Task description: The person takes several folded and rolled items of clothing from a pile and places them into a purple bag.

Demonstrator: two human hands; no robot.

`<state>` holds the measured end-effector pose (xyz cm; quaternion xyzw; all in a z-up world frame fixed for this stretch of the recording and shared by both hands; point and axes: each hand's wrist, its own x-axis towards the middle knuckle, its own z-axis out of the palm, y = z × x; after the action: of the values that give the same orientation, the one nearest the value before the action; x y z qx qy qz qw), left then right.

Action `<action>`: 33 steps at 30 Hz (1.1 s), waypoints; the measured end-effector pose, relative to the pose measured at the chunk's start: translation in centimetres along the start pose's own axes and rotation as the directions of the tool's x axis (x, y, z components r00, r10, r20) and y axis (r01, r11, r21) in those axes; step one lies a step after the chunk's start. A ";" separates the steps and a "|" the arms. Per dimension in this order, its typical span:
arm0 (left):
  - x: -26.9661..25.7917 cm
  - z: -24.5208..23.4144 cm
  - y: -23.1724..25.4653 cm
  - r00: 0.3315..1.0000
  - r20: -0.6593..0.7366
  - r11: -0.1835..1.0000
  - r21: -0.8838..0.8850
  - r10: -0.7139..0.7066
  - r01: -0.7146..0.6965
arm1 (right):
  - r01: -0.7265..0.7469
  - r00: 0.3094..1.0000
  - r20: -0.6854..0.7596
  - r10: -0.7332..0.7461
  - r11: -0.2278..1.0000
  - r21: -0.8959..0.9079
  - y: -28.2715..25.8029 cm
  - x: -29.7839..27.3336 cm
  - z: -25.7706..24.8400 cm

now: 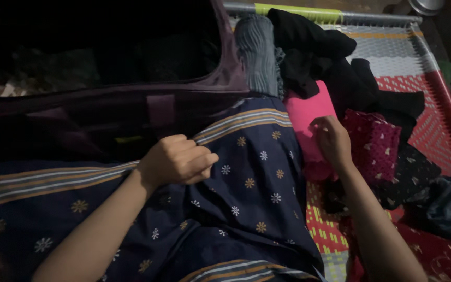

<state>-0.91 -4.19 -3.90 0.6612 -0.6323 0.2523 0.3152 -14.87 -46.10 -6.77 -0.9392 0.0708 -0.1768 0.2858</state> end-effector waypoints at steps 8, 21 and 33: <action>-1.5 1.0 -0.6 0.995 -0.102 1.000 -0.022 0.002 -0.004 | 0.076 0.997 0.018 -0.076 0.997 0.024 -3.9 6.3 5.8; -2.3 2.1 -1.2 0.983 -0.177 0.998 -0.047 -0.053 0.045 | 0.084 0.990 -0.137 -0.014 0.851 0.519 -6.4 8.9 11.7; 0.3 -1.5 0.0 0.990 -0.071 0.980 -0.167 -0.121 0.108 | -0.254 0.830 -0.557 -0.038 0.863 -0.438 4.6 -2.9 -12.2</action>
<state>-0.82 -3.28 -2.69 0.6578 -0.5986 0.2078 0.4072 -22.22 -55.49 -0.78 -0.8841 0.2470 -0.3965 0.0135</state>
